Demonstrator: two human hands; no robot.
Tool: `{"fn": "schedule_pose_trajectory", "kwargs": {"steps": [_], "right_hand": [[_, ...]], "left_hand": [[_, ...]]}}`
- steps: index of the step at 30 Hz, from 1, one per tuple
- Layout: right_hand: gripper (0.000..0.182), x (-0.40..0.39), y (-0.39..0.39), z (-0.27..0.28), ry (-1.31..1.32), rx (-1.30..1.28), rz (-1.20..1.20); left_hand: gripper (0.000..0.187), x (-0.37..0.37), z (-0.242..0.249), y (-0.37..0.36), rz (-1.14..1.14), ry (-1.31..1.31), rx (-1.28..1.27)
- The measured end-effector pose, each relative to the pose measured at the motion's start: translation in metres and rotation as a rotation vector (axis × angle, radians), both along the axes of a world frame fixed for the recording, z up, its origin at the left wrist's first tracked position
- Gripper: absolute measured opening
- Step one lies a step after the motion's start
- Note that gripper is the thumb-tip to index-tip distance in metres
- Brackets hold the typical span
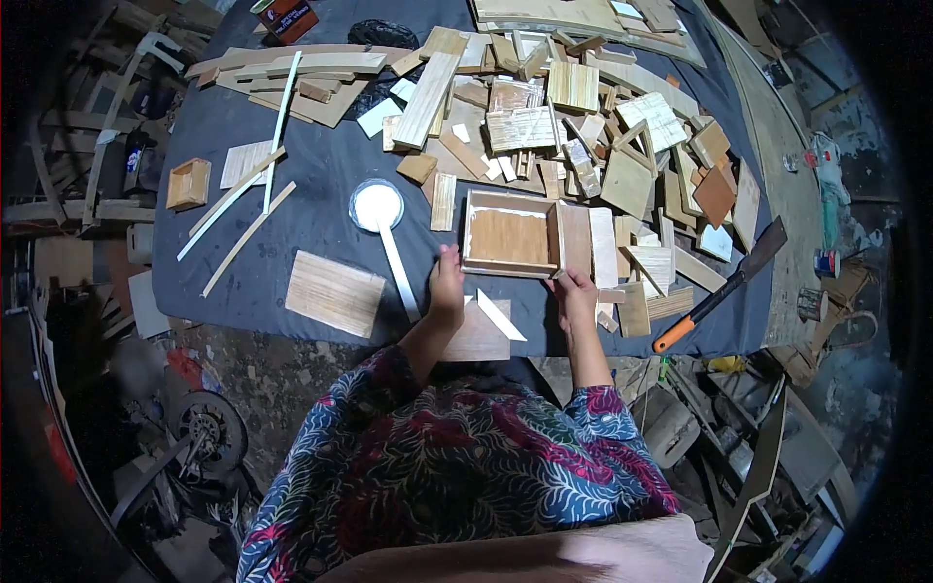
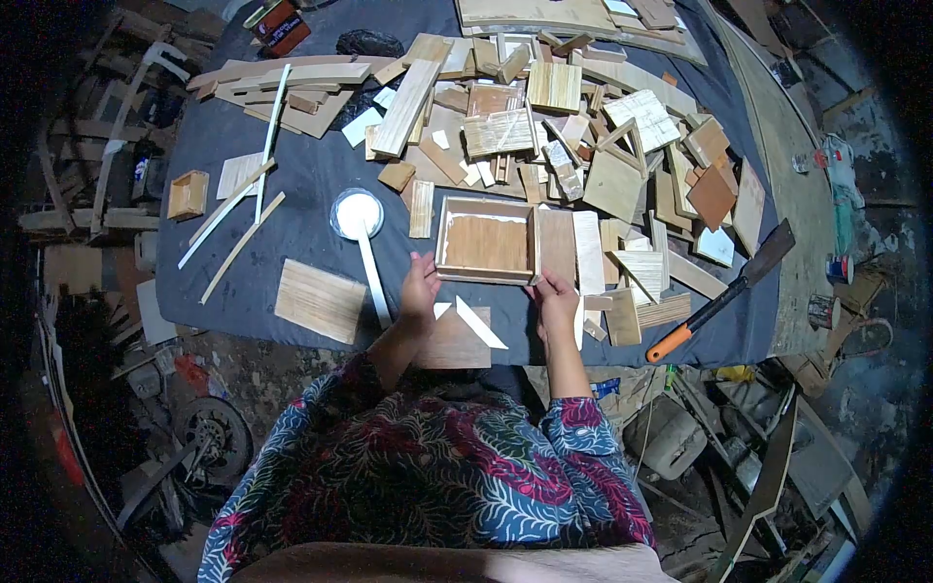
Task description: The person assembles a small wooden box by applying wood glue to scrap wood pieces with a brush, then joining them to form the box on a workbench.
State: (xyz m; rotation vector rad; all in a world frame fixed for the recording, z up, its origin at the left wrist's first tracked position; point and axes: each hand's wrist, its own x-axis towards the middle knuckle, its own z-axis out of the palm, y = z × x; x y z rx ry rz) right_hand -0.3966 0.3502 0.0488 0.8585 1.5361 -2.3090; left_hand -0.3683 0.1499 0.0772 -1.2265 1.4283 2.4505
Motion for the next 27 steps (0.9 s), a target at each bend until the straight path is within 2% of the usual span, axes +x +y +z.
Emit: {"fn": "schedule_pose_trajectory", "kwargs": {"steps": [2, 4, 5, 7, 8, 10, 11, 13, 15, 17, 19, 22, 23, 24, 25, 27], "right_hand": [[0.023, -0.005, -0.005, 0.001, 0.016, 0.009, -0.002], [0.021, -0.011, -0.009, 0.002, 0.047, 0.009, -0.063], [0.021, -0.012, -0.008, -0.003, 0.047, 0.008, -0.062], [0.018, -0.013, -0.006, -0.018, 0.070, 0.223, 0.120], [0.018, -0.013, -0.005, -0.020, 0.070, 0.223, 0.120], [0.016, -0.012, -0.006, -0.022, 0.106, 0.583, 0.157], [0.016, -0.013, -0.005, -0.022, 0.103, 0.582, 0.157], [0.015, -0.014, -0.002, -0.019, 0.176, 0.766, 0.265], [0.015, -0.016, 0.000, -0.016, 0.166, 0.790, 0.245], [0.015, -0.018, 0.004, -0.019, 0.150, 0.813, 0.217], [0.017, -0.019, 0.013, -0.028, 0.115, 0.642, 0.184], [0.020, -0.008, 0.019, -0.029, 0.148, 0.686, 0.194], [0.022, -0.003, 0.019, -0.028, 0.157, 0.698, 0.206], [0.019, 0.003, 0.015, -0.021, 0.170, 0.781, 0.221], [0.017, 0.008, 0.011, -0.013, 0.152, 0.739, 0.211], [0.016, 0.014, 0.004, -0.003, 0.164, 0.736, 0.211]], "left_hand": [[0.065, -0.004, -0.007, 0.002, 0.012, 0.044, -0.007], [0.054, -0.010, -0.014, 0.005, 0.073, 0.108, -0.082], [0.050, -0.010, -0.035, 0.004, 0.060, 0.125, -0.224], [0.049, -0.012, -0.040, 0.003, 0.051, 0.132, -0.251], [0.048, -0.013, -0.042, 0.002, 0.041, 0.136, -0.277], [0.048, -0.010, -0.068, -0.006, -0.012, 0.170, -0.320], [0.048, -0.010, -0.065, -0.008, -0.067, 0.204, -0.362], [0.048, -0.009, -0.061, -0.002, -0.024, 0.146, -0.362], [0.048, -0.009, -0.042, 0.002, 0.015, 0.090, -0.362], [0.046, -0.007, -0.030, 0.005, -0.059, 0.165, -0.347], [0.045, -0.001, -0.064, -0.001, -0.112, 0.163, -0.305], [0.041, 0.016, -0.086, -0.018, -0.316, 0.240, -0.292], [0.040, 0.027, -0.102, -0.019, -0.374, 0.263, -0.607], [0.039, 0.025, -0.096, -0.016, -0.424, 0.293, -0.923], [0.039, 0.021, -0.089, -0.016, -0.453, 0.303, -0.919], [0.037, 0.002, -0.018, -0.009, -0.218, -0.037, -0.066]]}}
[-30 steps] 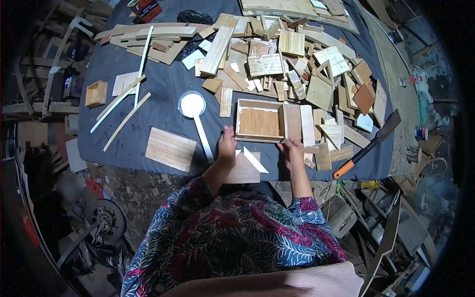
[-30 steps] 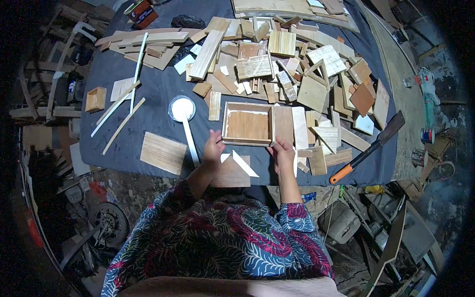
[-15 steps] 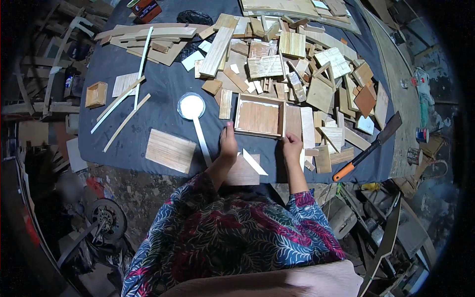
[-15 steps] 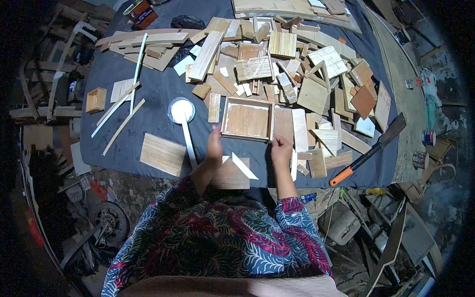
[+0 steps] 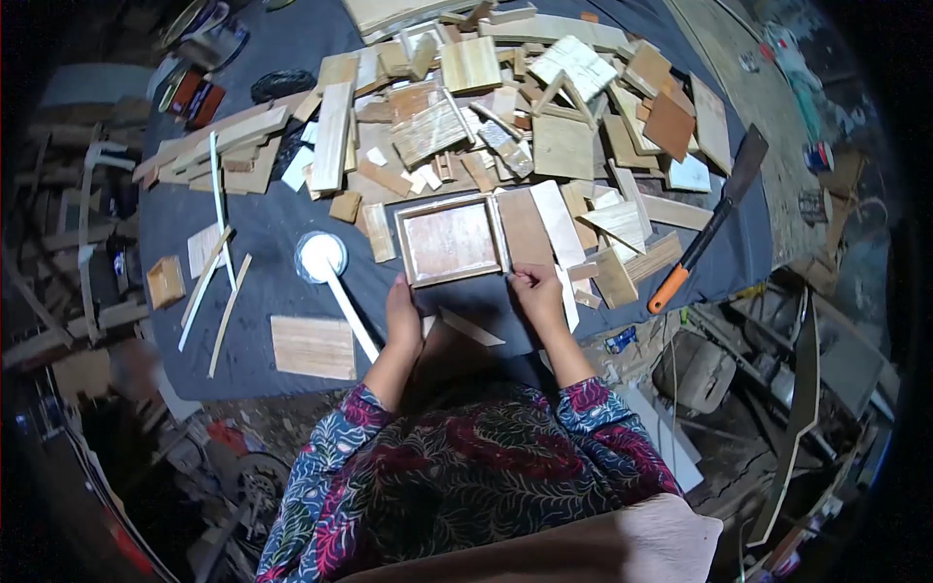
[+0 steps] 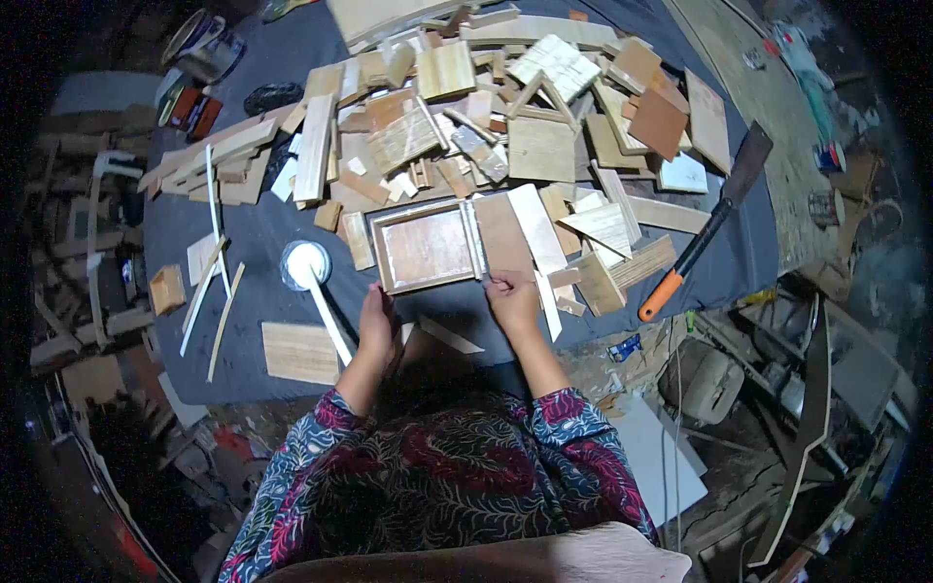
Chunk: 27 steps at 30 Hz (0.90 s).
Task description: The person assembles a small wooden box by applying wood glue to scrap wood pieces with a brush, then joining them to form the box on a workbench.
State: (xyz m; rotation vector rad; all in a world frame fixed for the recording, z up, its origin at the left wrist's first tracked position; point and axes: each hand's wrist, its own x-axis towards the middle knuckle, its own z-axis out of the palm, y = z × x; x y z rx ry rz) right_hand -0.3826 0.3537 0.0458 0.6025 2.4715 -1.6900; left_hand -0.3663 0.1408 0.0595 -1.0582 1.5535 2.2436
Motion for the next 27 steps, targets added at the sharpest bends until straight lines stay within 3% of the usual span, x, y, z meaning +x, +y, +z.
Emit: {"fn": "schedule_pose_trajectory", "kwargs": {"steps": [3, 5, 27], "right_hand": [[0.013, 0.005, -0.006, -0.002, 0.135, 0.036, 0.008], [0.011, 0.004, -0.009, -0.009, 0.387, 0.222, 0.061], [0.009, 0.002, -0.011, -0.011, 0.403, 0.125, 0.041]], "left_hand": [[0.038, -0.005, 0.013, 0.011, 0.038, 0.070, -0.048], [0.038, -0.006, 0.016, 0.013, 0.050, 0.014, -0.082], [0.041, -0.005, 0.009, 0.009, -0.078, -0.006, -0.225]]}}
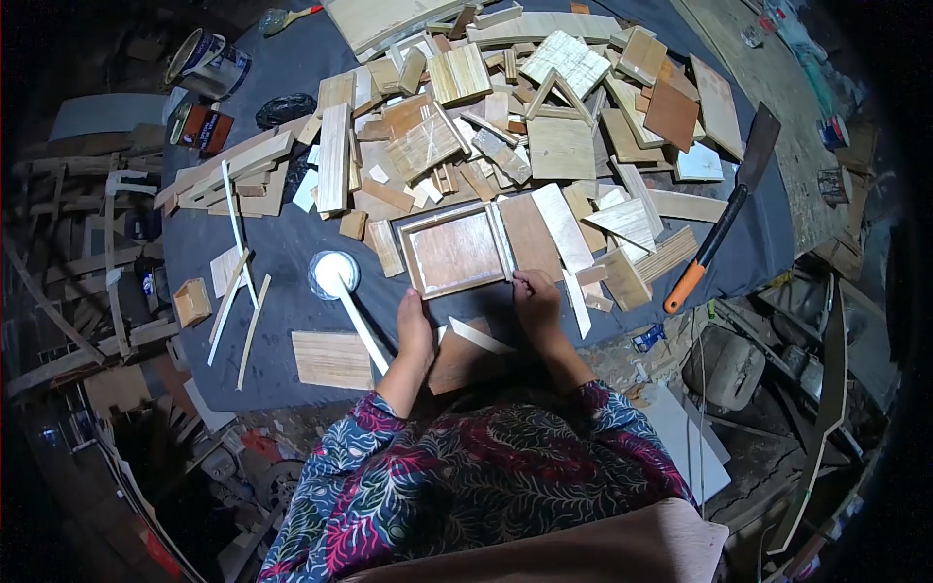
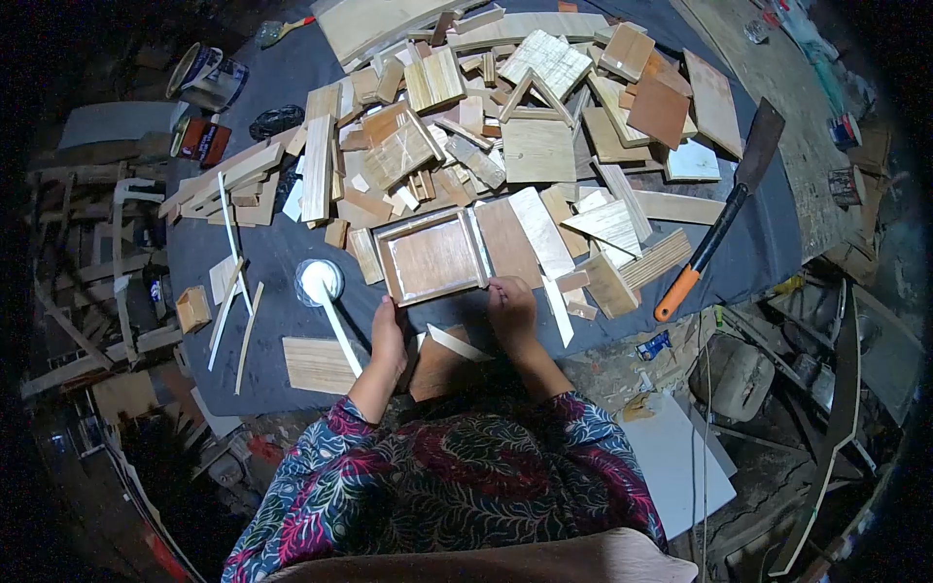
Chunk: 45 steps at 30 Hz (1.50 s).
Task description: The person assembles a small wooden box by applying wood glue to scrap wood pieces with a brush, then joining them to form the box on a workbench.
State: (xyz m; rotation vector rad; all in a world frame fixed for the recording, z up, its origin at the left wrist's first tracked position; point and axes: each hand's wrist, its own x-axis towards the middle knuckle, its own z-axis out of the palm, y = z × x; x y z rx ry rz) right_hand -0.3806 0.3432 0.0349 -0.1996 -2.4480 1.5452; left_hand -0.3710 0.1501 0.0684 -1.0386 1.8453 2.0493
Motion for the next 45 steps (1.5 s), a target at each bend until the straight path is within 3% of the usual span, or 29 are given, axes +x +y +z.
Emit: {"fn": "schedule_pose_trajectory", "kwargs": {"steps": [7, 15, 22, 25, 27, 28, 31, 34, 36, 45], "right_hand": [[0.007, -0.003, 0.003, 0.000, 0.179, 0.148, 0.028], [0.008, -0.002, -0.001, 0.019, 0.089, -0.091, -0.039], [0.014, -0.003, -0.003, 0.018, 0.076, -0.106, 0.017], [0.017, -0.002, -0.001, 0.015, -0.038, -0.229, -0.007], [0.021, -0.002, -0.003, 0.010, -0.212, -0.516, -0.058], [0.021, -0.003, -0.002, 0.008, -0.212, -0.515, -0.055], [0.023, -0.019, -0.001, 0.028, -0.232, -0.431, -0.108], [0.024, -0.042, 0.000, 0.034, -0.236, -0.248, -0.013], [0.021, -0.054, 0.000, 0.047, -0.110, 0.070, 0.125], [0.013, -0.054, -0.008, 0.048, -0.064, 0.211, 0.095]], "left_hand": [[0.039, 0.003, -0.005, 0.001, 0.009, 0.026, -0.005], [0.035, 0.002, -0.001, 0.005, 0.039, 0.035, -0.060], [0.038, 0.005, -0.006, 0.003, 0.026, 0.091, -0.044], [0.037, 0.004, 0.002, 0.007, 0.047, 0.083, -0.040], [0.037, 0.003, 0.009, 0.009, 0.036, 0.088, -0.022], [0.037, 0.002, 0.012, 0.010, 0.039, 0.089, -0.022], [0.036, 0.002, 0.015, 0.012, 0.068, 0.073, -0.035], [0.034, 0.003, 0.007, 0.010, 0.071, 0.101, -0.022], [0.033, 0.003, 0.001, 0.008, 0.053, 0.138, 0.024], [0.033, 0.006, -0.008, 0.004, 0.061, 0.141, 0.021]]}}
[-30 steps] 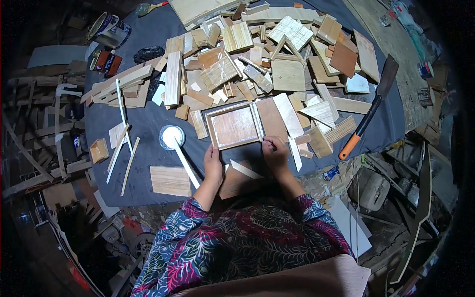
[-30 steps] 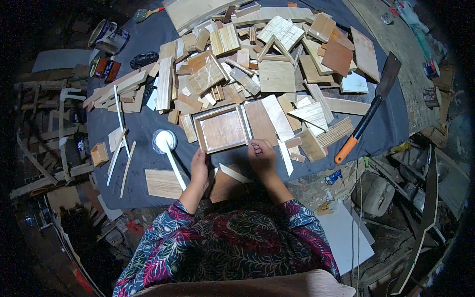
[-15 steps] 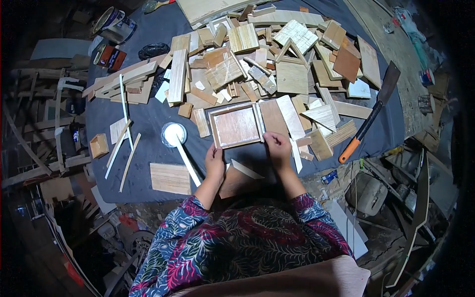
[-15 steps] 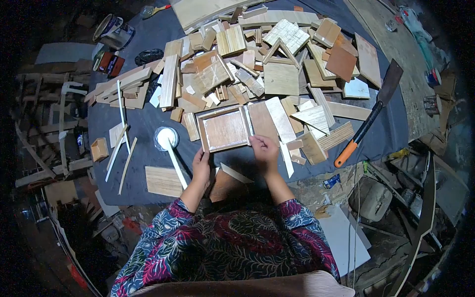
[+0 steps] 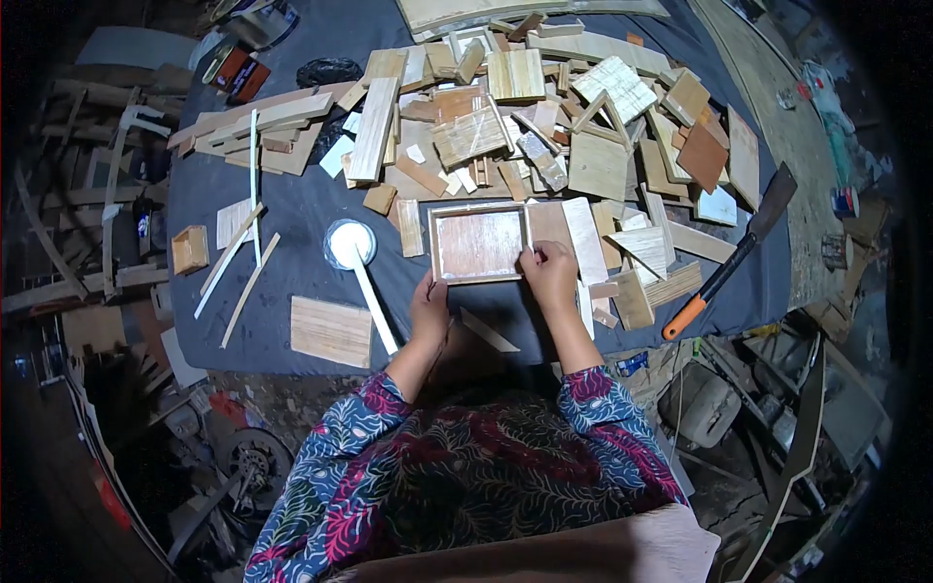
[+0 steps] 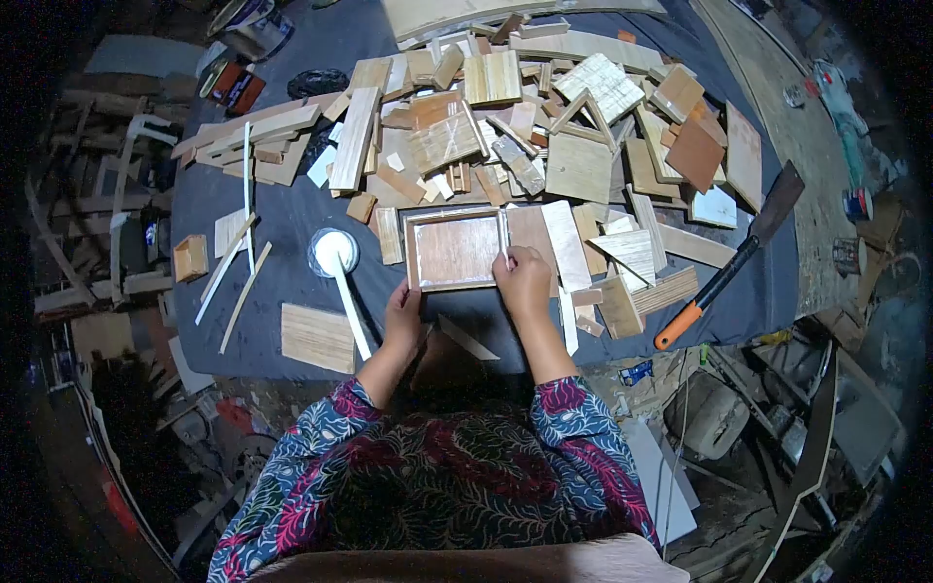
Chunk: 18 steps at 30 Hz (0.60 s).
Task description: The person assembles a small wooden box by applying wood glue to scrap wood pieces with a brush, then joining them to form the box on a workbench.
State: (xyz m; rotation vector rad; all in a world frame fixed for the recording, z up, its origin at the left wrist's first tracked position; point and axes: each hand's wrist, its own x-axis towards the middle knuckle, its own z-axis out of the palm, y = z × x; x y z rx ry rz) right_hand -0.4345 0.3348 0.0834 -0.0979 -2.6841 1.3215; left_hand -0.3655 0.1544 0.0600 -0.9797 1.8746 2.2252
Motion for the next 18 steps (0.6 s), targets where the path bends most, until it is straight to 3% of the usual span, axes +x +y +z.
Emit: {"fn": "schedule_pose_trajectory", "kwargs": {"steps": [6, 18], "right_hand": [[0.015, -0.001, 0.003, -0.004, -0.009, -0.016, -0.042], [0.017, 0.000, 0.003, 0.004, -0.025, -0.024, -0.089]], "left_hand": [[0.031, 0.000, -0.001, -0.007, -0.143, 0.062, -0.017], [0.030, -0.002, 0.004, 0.002, -0.051, 0.125, -0.044]]}}
